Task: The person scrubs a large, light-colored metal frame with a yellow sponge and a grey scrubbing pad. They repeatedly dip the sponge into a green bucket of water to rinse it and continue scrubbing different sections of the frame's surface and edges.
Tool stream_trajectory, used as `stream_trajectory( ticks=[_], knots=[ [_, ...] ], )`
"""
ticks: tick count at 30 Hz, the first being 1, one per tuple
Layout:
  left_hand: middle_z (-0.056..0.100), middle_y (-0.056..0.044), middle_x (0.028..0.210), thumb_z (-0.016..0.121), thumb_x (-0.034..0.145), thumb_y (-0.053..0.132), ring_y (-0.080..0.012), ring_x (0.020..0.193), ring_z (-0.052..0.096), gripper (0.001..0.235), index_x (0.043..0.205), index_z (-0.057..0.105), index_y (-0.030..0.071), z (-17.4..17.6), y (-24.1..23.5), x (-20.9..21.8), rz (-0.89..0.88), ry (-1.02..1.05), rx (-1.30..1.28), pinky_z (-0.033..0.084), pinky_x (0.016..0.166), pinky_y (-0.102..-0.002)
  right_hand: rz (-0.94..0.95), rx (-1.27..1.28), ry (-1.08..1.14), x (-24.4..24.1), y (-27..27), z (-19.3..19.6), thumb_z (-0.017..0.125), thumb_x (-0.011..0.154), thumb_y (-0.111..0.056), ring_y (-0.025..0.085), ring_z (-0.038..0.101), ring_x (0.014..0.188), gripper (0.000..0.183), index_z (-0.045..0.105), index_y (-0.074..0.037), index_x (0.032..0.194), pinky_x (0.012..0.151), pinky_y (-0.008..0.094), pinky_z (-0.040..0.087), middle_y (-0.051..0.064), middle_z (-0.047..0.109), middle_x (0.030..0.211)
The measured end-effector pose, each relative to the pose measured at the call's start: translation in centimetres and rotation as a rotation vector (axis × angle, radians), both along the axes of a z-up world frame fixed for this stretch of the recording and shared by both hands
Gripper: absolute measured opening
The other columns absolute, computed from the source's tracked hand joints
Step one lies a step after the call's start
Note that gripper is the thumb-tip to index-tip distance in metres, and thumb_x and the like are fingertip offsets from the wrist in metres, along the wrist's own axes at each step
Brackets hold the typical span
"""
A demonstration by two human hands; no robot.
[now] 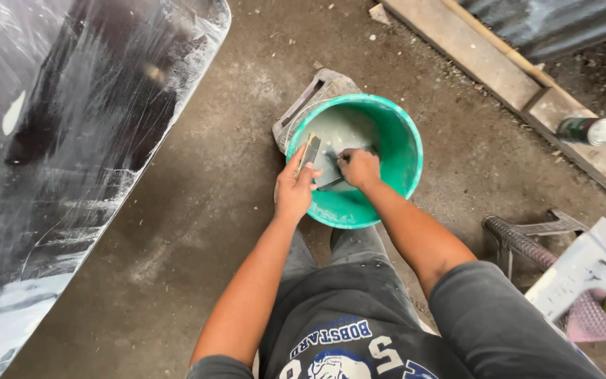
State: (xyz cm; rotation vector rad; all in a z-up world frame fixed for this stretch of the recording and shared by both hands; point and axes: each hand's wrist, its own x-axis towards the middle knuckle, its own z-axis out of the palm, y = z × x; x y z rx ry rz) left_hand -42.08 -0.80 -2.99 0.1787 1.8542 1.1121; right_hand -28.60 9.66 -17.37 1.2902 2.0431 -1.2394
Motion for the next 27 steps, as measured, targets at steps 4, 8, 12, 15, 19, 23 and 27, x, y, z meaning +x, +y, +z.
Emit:
stream_trajectory(
  ticks=[4, 8, 12, 15, 19, 23, 27],
  knots=[
    [0.07, -0.007, 0.126, 0.055, 0.102, 0.011, -0.0151, 0.089, 0.075, 0.048, 0.15, 0.054, 0.01, -1.3, -0.7, 0.0, 0.0, -0.025, 0.043, 0.058, 0.064, -0.026, -0.126, 0.024, 0.193, 2.1, 0.4, 2.8, 0.071, 0.091, -0.03, 0.038, 0.071, 0.104, 0.024, 0.078, -0.015, 0.109, 0.096, 0.044, 0.055, 0.019, 0.075, 0.108],
    [0.072, -0.009, 0.117, 0.055, 0.103, 0.012, -0.0145, 0.088, 0.076, 0.049, 0.152, 0.053, 0.011, -1.5, -0.7, -0.8, -0.019, -0.075, 0.036, 0.06, 0.063, -0.026, -0.153, 0.002, 0.177, 0.9, 1.6, 3.9, 0.074, 0.086, -0.027, 0.04, 0.067, 0.11, 0.04, 0.07, -0.011, 0.123, 0.095, 0.047, 0.052, 0.021, 0.071, 0.116],
    [0.071, -0.008, 0.122, 0.055, 0.102, 0.012, -0.0141, 0.089, 0.076, 0.048, 0.15, 0.053, 0.011, -1.6, -1.0, -0.5, 0.011, -0.084, 0.075, 0.059, 0.062, -0.026, 0.076, 0.113, 0.262, -1.3, -0.5, -0.5, 0.071, 0.084, -0.026, 0.041, 0.063, 0.116, 0.06, 0.057, -0.011, 0.141, 0.098, 0.049, 0.048, 0.022, 0.065, 0.133],
    [0.071, -0.008, 0.124, 0.055, 0.103, 0.013, -0.0136, 0.091, 0.076, 0.048, 0.151, 0.051, 0.011, 0.2, -0.4, -0.3, -0.01, -0.04, 0.068, 0.059, 0.064, -0.026, 0.416, 0.14, -0.022, -3.2, -3.7, -5.5, 0.069, 0.082, -0.03, 0.033, 0.06, 0.121, 0.063, 0.052, -0.012, 0.141, 0.1, 0.055, 0.038, 0.018, 0.064, 0.134],
    [0.074, -0.009, 0.118, 0.056, 0.105, 0.013, -0.0135, 0.095, 0.077, 0.049, 0.154, 0.051, 0.012, 0.2, -0.7, -0.4, -0.056, -0.012, 0.054, 0.063, 0.07, -0.026, 0.433, 0.0, -0.184, -4.6, -3.6, -5.2, 0.067, 0.086, -0.028, 0.027, 0.066, 0.118, 0.053, 0.059, -0.015, 0.137, 0.106, 0.057, 0.035, 0.013, 0.071, 0.124],
    [0.07, -0.006, 0.125, 0.054, 0.102, 0.012, -0.014, 0.094, 0.074, 0.049, 0.151, 0.05, 0.012, 0.1, 0.0, -0.3, -0.045, -0.023, 0.052, 0.06, 0.067, -0.029, 0.122, 0.01, 0.036, -2.1, -2.1, -2.5, 0.062, 0.091, -0.028, 0.035, 0.066, 0.11, 0.031, 0.071, -0.021, 0.121, 0.096, 0.051, 0.045, 0.015, 0.072, 0.112],
    [0.075, -0.012, 0.109, 0.054, 0.102, 0.013, -0.0134, 0.091, 0.073, 0.049, 0.151, 0.051, 0.011, -0.7, -0.1, 0.0, -0.054, 0.031, 0.008, 0.059, 0.067, -0.029, -0.204, -0.039, 0.337, 1.6, -0.7, 5.7, 0.063, 0.098, -0.021, 0.037, 0.068, 0.096, 0.018, 0.067, -0.005, 0.104, 0.081, 0.045, 0.051, 0.018, 0.07, 0.098]
  ],
)
